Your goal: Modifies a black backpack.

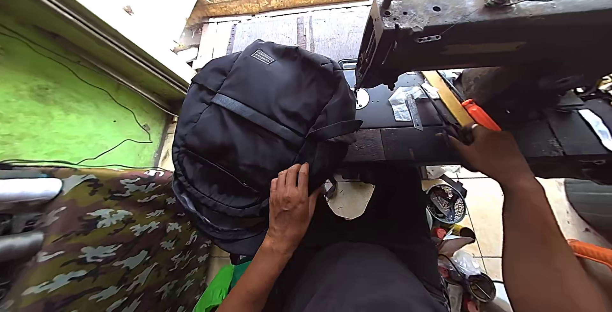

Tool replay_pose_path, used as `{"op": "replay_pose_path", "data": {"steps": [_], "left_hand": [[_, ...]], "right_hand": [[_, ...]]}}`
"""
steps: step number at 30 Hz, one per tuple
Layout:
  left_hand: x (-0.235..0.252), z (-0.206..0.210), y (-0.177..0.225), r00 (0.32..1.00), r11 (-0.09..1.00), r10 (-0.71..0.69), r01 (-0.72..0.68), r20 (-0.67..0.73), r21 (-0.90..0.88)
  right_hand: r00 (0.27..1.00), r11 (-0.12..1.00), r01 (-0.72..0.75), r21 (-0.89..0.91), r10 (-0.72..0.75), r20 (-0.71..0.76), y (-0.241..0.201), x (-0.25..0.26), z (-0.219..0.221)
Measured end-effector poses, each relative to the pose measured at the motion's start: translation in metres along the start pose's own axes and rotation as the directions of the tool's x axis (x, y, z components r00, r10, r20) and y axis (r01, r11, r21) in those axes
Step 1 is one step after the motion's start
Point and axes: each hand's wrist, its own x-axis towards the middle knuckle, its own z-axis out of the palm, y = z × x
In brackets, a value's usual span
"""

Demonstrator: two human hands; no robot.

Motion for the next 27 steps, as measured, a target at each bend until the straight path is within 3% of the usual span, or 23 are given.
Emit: {"op": "replay_pose_path", "data": {"steps": [2, 4, 7, 9, 11, 15, 19, 21, 23, 24, 26, 27], "left_hand": [[0.004, -0.002, -0.006, 0.999, 0.999, 0.033, -0.033, 0.002, -0.036], [0.009, -0.014, -0.014, 0.997, 0.992, 0.076, -0.074, 0.013, -0.105], [0.016, -0.029, -0.026, 0.991, 0.971, 0.126, -0.112, 0.050, -0.211], [0.017, -0.034, -0.030, 0.986, 0.960, 0.148, -0.124, 0.082, -0.249], [0.018, -0.036, -0.034, 0.981, 0.956, 0.168, -0.137, 0.099, -0.260], [0.021, -0.041, -0.040, 0.968, 0.952, 0.172, -0.115, 0.181, -0.284], [0.033, -0.043, -0.041, 0.939, 0.970, 0.205, -0.157, 0.276, -0.186], [0.041, -0.045, -0.038, 0.911, 0.975, 0.196, -0.144, 0.363, -0.166], [0.055, -0.064, -0.034, 0.784, 0.975, 0.192, -0.086, 0.590, -0.204], [0.067, -0.073, -0.031, 0.749, 0.969, 0.230, -0.115, 0.621, -0.220], [0.093, -0.076, -0.015, 0.815, 0.920, 0.392, -0.337, 0.427, -0.202], [0.109, -0.070, -0.003, 0.799, 0.864, 0.503, -0.475, 0.330, -0.165]], "right_hand": [[0.997, 0.991, -0.063, -0.120, 0.058, -0.048, -0.011, 0.007, -0.002], [0.992, 0.991, -0.054, -0.124, 0.039, -0.124, -0.036, -0.004, -0.003], [0.973, 0.970, 0.187, 0.157, -0.162, -0.162, -0.082, -0.020, 0.012], [0.935, 0.846, 0.354, 0.400, -0.328, -0.135, -0.114, -0.024, 0.036], [0.888, 0.723, 0.447, 0.526, -0.431, -0.162, -0.138, -0.022, 0.063], [0.739, 0.637, 0.662, 0.395, -0.463, -0.490, -0.154, -0.029, 0.095], [0.622, 0.567, 0.758, 0.323, -0.479, -0.619, -0.141, -0.063, 0.120], [0.623, 0.505, 0.766, 0.398, -0.432, -0.651, -0.138, -0.075, 0.129], [0.667, 0.464, 0.735, 0.493, -0.369, -0.647, -0.141, -0.081, 0.130], [0.689, 0.454, 0.718, 0.527, -0.361, -0.628, -0.142, -0.082, 0.129], [0.720, 0.451, 0.692, 0.564, -0.374, -0.584, -0.143, -0.084, 0.128], [0.726, 0.456, 0.687, 0.566, -0.388, -0.569, -0.144, -0.085, 0.129]]}}
